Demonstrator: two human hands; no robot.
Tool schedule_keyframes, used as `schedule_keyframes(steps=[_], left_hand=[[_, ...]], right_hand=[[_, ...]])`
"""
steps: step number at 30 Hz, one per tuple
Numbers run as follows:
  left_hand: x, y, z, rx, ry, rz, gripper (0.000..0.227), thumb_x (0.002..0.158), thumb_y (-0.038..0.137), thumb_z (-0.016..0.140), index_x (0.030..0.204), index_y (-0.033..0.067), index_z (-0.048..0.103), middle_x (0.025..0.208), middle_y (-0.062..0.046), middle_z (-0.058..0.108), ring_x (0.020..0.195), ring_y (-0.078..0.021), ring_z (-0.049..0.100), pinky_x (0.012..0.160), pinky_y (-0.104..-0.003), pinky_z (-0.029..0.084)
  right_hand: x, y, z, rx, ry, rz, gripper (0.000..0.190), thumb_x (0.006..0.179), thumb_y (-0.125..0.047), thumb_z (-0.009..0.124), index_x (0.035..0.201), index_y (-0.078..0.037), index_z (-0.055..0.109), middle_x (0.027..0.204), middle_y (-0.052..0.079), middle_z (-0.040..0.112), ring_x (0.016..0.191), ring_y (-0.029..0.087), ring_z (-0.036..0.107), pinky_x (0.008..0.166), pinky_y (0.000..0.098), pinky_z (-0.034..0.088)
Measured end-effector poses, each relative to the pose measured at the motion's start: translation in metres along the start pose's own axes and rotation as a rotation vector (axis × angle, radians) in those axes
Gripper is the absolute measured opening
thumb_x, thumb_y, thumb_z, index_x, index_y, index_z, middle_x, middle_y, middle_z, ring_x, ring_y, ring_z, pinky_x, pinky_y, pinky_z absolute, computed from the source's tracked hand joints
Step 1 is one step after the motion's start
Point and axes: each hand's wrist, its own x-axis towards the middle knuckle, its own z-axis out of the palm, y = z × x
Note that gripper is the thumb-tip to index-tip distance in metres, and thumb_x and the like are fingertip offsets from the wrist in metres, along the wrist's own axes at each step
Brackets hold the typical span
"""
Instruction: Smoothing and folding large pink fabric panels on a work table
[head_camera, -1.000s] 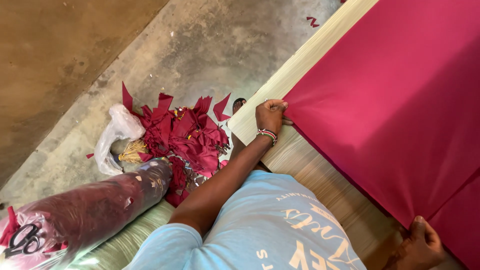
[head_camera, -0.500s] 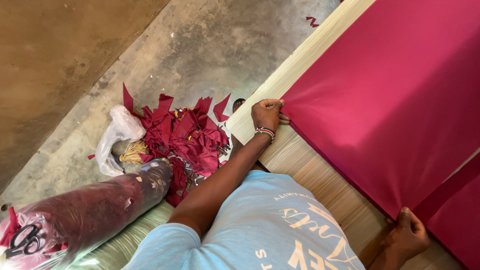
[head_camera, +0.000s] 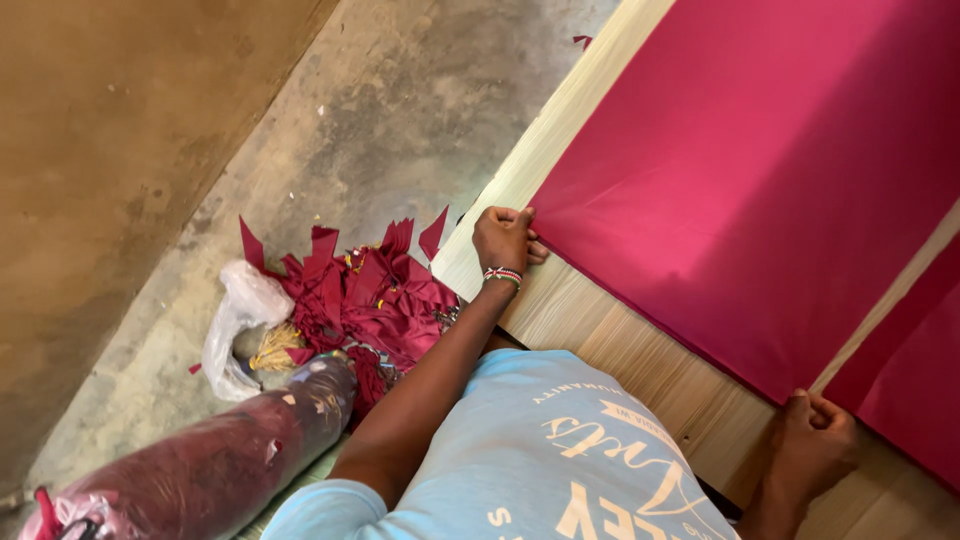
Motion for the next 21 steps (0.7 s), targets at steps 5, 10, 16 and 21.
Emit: schedule_keyframes(steps=[5,10,16,21], left_hand=[[0.005,-0.008,-0.007,0.216,0.009,0.103,0.019,0.09,0.023,0.074,0.087,0.0098,0.061,0.065,-0.006,0.072,0.05,-0.0186,0.067,0.036,-0.037,0.055],[0.006,-0.017,-0.012,0.022,-0.107,0.097,0.013,0.096,0.01,0.065,0.094,0.0027,0.053,0.068,-0.017,0.068,0.038,-0.0288,0.065,0.027,-0.037,0.049],[-0.003,-0.014,-0.029,0.013,-0.089,0.131,0.006,0.099,0.009,0.057,0.095,0.0047,0.055,0.071,-0.011,0.062,0.042,-0.0242,0.064,0.033,-0.034,0.05],[-0.014,-0.011,-0.031,0.072,-0.115,0.173,0.01,0.098,0.014,0.055,0.1,0.0052,0.057,0.074,-0.012,0.064,0.044,-0.022,0.064,0.04,-0.032,0.052]], right_hand=[[0.016,-0.064,-0.062,-0.059,0.171,-0.077,0.011,0.117,-0.01,0.087,0.109,-0.003,0.083,0.094,0.013,0.078,0.077,0.03,0.07,0.071,0.0457,0.055],[0.038,-0.039,-0.041,-0.201,0.096,-0.072,0.035,0.093,-0.016,0.091,0.117,-0.003,0.069,0.113,0.024,0.066,0.092,0.045,0.063,0.078,0.0552,0.049],[0.042,-0.02,-0.056,-0.357,0.016,-0.161,0.016,0.111,-0.023,0.08,0.121,-0.015,0.088,0.103,0.009,0.081,0.087,0.027,0.075,0.076,0.0405,0.06],[0.05,0.008,-0.047,-0.33,0.04,-0.143,0.014,0.11,-0.03,0.089,0.11,-0.017,0.085,0.099,0.004,0.079,0.084,0.024,0.073,0.069,0.0405,0.055]])
